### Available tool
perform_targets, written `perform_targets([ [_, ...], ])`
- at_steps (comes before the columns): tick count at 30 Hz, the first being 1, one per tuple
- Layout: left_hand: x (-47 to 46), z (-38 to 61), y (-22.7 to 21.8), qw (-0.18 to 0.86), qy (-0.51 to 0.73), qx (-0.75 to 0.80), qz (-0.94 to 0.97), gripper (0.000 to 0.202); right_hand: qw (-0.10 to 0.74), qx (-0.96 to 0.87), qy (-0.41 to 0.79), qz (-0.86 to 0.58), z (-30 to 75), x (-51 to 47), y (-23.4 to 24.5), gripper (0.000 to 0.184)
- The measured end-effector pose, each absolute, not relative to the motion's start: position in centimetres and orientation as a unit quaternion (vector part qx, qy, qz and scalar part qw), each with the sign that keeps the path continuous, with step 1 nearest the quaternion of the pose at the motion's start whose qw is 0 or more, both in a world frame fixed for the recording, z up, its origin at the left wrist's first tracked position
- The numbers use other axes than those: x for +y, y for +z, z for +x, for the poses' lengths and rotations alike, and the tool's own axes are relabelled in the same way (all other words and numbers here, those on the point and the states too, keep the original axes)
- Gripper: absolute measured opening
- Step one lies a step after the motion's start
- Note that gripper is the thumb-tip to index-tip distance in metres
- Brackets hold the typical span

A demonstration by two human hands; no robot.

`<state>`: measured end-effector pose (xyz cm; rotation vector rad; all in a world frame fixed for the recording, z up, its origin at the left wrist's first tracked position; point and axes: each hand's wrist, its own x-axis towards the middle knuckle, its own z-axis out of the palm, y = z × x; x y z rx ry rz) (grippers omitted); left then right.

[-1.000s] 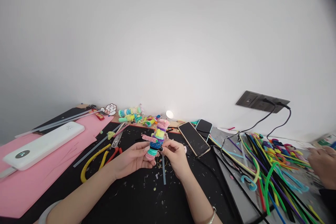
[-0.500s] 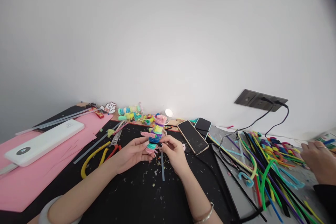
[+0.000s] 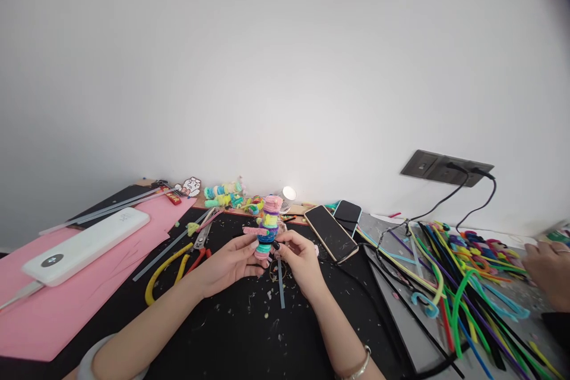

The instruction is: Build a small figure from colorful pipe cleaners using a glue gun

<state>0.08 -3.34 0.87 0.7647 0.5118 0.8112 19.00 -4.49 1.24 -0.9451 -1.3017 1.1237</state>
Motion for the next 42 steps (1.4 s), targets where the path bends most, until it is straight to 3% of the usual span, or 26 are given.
perform_targets([
  [18,-3.0,-0.2,0.2,0.819,0.366,0.221,0.383,0.029,0.572,-0.555,0.452,-0.401,19.1,-4.6,1.2,0.008],
  [33,-2.8,-0.1,-0.1,0.801,0.372,0.227,0.410,0.029,0.528,-0.670,0.248,-0.459,18.8,-5.6,2.1,0.018],
  [42,-3.0,0.0,0.1,0.791,0.375,0.241,0.421,0.031,0.502,-0.698,0.203,-0.469,18.7,-5.6,2.0,0.017],
])
